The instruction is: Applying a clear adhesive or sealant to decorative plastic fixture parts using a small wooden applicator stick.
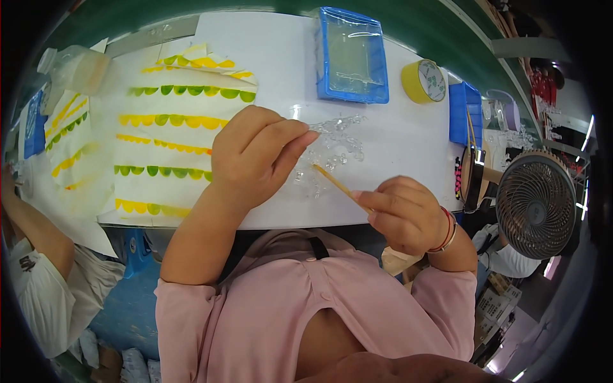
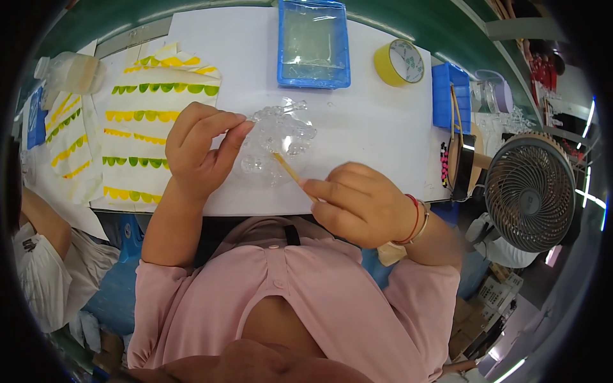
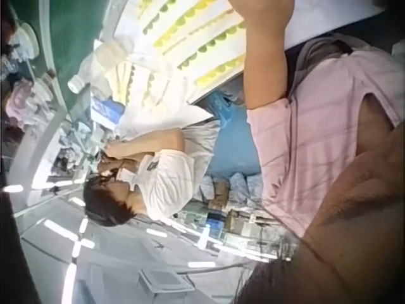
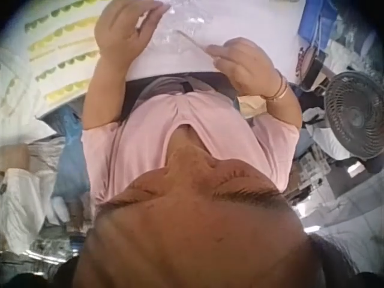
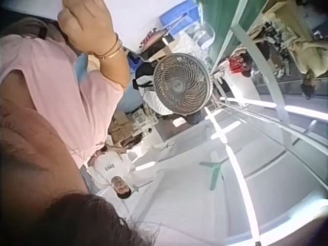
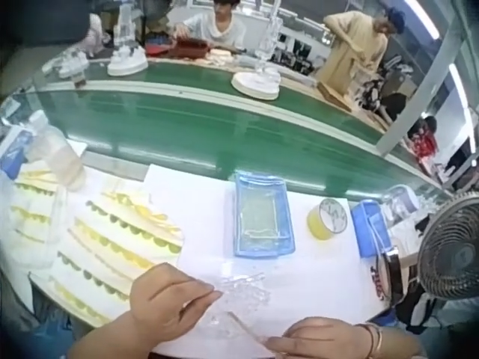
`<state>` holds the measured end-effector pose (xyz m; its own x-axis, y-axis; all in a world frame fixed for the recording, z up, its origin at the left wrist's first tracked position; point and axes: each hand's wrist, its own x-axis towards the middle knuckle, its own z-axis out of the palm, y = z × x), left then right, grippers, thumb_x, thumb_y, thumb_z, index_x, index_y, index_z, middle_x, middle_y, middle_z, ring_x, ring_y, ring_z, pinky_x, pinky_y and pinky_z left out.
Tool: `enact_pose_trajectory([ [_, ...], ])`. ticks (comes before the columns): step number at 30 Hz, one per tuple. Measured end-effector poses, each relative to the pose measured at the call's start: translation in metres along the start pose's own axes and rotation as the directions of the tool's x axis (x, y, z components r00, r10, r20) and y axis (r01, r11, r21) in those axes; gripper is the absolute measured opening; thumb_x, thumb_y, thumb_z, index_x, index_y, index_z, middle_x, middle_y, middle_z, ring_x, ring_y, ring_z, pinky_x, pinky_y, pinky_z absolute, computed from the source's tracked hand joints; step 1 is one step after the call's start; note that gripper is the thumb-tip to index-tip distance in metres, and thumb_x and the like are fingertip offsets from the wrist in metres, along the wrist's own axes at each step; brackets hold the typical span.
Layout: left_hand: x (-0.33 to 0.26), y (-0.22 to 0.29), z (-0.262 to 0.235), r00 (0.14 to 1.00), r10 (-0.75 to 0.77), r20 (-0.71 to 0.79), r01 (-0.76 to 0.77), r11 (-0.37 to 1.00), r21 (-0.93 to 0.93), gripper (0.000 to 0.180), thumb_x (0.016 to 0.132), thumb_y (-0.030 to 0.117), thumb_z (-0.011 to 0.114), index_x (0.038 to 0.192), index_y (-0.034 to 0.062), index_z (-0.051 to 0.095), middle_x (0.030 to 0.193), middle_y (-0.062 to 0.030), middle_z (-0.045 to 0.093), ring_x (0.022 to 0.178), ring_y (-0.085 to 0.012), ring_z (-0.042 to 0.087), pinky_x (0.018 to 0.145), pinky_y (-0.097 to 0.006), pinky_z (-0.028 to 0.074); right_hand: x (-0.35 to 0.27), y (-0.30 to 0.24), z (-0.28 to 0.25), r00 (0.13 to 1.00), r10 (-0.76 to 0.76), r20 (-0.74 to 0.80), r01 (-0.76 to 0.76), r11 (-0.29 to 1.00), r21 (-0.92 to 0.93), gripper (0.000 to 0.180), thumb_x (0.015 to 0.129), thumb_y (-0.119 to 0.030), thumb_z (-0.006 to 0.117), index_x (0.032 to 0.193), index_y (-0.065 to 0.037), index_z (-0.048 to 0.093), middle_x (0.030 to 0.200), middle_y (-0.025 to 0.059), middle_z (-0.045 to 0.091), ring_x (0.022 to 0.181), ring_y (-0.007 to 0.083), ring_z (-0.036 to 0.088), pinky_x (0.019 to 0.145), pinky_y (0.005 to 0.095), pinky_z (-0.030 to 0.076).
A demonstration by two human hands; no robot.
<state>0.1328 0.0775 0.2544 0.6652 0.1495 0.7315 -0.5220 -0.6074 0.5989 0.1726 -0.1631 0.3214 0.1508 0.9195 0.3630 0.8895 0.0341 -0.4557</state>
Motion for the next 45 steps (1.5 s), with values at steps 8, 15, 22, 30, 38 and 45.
enact_pose_trajectory([
  [8, -0.001, 0.002, -0.002, 0.999, 0.002, 0.05, -0.001, 1.0, -0.027, 0.024, 0.07, -0.002, 0.079, 0.09, 0.0015, 0.065, 0.074, -0.0064, 0.062, 0.061, -0.0151, 0.056, 0.052, -0.025, 0.044, -0.001, 0.006, -0.001, 0.998, -0.066, 0.013, 0.066, 0.997, -0.038, 0.026, 0.072, 0.004, 0.064, 0.092, 0.0, 0.048, 0.103, 0.0258, 0.065, 0.058, 0.0207, 0.058, 0.048, 0.0293, 0.049],
  [15, -0.003, 0.006, 0.005, 0.988, -0.156, -0.014, 0.153, 0.979, -0.136, 0.041, 0.071, 0.005, 0.08, 0.107, 0.0077, 0.063, 0.072, -0.0036, 0.06, 0.058, -0.015, 0.052, 0.05, -0.026, 0.043, 0.026, 0.019, 0.003, 0.999, -0.036, 0.012, 0.036, 0.997, 0.068, 0.028, 0.069, 0.004, 0.063, 0.093, -0.002, 0.05, 0.101, 0.0228, 0.067, 0.052, 0.018, 0.054, 0.044, 0.0273, 0.043],
  [22, -0.001, 0.006, 0.001, 0.97, -0.243, 0.027, 0.243, 0.945, -0.217, 0.032, 0.072, 0.005, 0.08, 0.1, 0.0069, 0.065, 0.07, -0.003, 0.06, 0.057, -0.0117, 0.053, 0.05, -0.022, 0.043, 0.041, 0.002, -0.006, 0.982, -0.108, 0.154, 0.121, 0.99, -0.075, 0.023, 0.069, -0.002, 0.064, 0.086, -0.003, 0.05, 0.097, 0.0215, 0.066, 0.053, 0.0174, 0.052, 0.045, 0.0267, 0.043],
  [30, 0.003, 0.004, 0.0, 0.959, -0.276, 0.07, 0.284, 0.919, -0.275, 0.024, 0.072, 0.004, 0.079, 0.092, 0.0056, 0.066, 0.07, -0.0025, 0.06, 0.057, -0.011, 0.051, 0.049, -0.022, 0.042, 0.04, -0.024, 0.023, 0.891, -0.261, 0.371, 0.429, 0.75, -0.503, 0.018, 0.078, -0.007, 0.06, 0.084, -0.005, 0.044, 0.099, 0.0254, 0.065, 0.057, 0.0147, 0.047, 0.048, 0.024, 0.037],
  [38, 0.003, 0.002, -0.001, 0.96, -0.261, 0.097, 0.278, 0.907, -0.316, 0.016, 0.073, 0.005, 0.077, 0.085, 0.0059, 0.066, 0.071, -0.0032, 0.06, 0.057, -0.0136, 0.051, 0.049, -0.024, 0.04, 0.044, -0.02, 0.014, 0.985, -0.108, 0.132, 0.143, 0.947, -0.287, 0.022, 0.072, -0.004, 0.063, 0.087, -0.004, 0.047, 0.099, 0.0231, 0.065, 0.057, 0.0143, 0.048, 0.044, 0.0238, 0.035],
  [45, 0.001, 0.001, -0.004, 0.967, -0.225, 0.116, 0.251, 0.914, -0.319, 0.016, 0.077, 0.003, 0.076, 0.088, 0.0027, 0.065, 0.076, -0.0024, 0.059, 0.062, -0.0089, 0.047, 0.054, -0.021, 0.038, 0.052, -0.034, 0.016, 0.954, -0.129, 0.27, 0.223, 0.908, -0.355, 0.023, 0.071, -0.002, 0.064, 0.087, -0.004, 0.047, 0.095, 0.0215, 0.065, 0.058, 0.0152, 0.048, 0.046, 0.0239, 0.038],
])
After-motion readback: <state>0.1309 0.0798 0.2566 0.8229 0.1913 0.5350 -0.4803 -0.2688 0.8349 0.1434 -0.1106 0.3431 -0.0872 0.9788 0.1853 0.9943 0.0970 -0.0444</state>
